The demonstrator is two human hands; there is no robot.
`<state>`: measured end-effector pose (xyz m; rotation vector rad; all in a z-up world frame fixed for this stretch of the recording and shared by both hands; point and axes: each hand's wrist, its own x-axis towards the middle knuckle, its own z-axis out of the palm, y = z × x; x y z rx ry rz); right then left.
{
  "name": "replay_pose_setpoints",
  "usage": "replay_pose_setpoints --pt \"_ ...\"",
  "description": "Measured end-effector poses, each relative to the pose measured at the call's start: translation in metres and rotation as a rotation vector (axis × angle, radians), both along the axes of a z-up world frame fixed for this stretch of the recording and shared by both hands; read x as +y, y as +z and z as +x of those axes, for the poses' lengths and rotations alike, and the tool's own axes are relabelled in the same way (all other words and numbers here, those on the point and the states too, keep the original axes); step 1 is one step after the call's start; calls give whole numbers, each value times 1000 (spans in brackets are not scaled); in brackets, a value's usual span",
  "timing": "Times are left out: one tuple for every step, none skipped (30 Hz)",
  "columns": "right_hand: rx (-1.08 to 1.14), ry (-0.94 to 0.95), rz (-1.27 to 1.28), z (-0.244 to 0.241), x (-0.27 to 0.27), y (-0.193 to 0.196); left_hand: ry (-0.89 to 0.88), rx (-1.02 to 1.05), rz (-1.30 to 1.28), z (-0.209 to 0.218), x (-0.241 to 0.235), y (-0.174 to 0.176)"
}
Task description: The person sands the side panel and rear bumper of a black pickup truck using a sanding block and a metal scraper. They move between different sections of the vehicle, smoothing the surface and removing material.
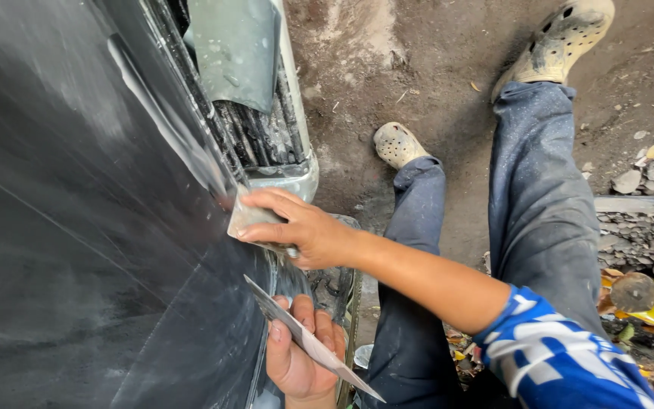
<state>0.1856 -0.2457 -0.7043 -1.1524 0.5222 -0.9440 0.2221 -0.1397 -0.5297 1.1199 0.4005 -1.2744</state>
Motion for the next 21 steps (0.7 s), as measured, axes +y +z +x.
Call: replay_pose_setpoints --pt "3 89 11 -13 -3 2 -7 3 0 0 0 1" --pt "8 89 7 -23 -9 0 -7 8 -4 0 -1 1" --pt "27 219 55 -32 -14 -1 -2 10 -24 1 -2 1" --pt "41 356 108 -41 -17 0 8 7 -38 0 -1 4" --pt "42 363 110 -43 -24 1 15 8 -36 0 1 6" --pt "-81 312 374 -44 -33 0 27 12 -34 0 3 5" --pt "-204 255 636 -45 -42 -1 39 16 -32 1 4 4" --pt "-205 259 639 -43 -51 4 43 14 -29 0 5 6" --pt "-194 290 778 -41 -60 9 42 16 -25 -1 7 7" --pt "-183 320 914 -39 -69 13 40 19 -24 -2 8 7" --pt "-184 323 915 -38 -68 13 42 17 -23 -2 9 7" --pt "-92 268 710 -38 -67 13 49 13 -1 -3 10 8" --pt "-3 213 504 -37 -67 13 56 8 21 -3 10 8" --pt "-4 215 504 -40 -66 16 58 7 20 -4 11 7" --pt "-121 237 732 -42 -65 19 65 21 -5 -4 12 6" --pt "-237 259 959 -45 -64 23 73 36 -32 -5 13 6" --pt "-237 262 959 -57 -66 32 76 35 -32 -6 0 0" --pt "-223 269 971 -69 -68 42 158 -70 219 -8 -12 -3" --pt "-210 276 982 -81 -70 54 239 -174 471 -9 -23 -5" --pt "-206 287 974 -97 -71 69 250 -173 462 -11 -42 -9" --pt "-147 318 878 -112 -73 85 240 -147 407 -13 -60 -13"
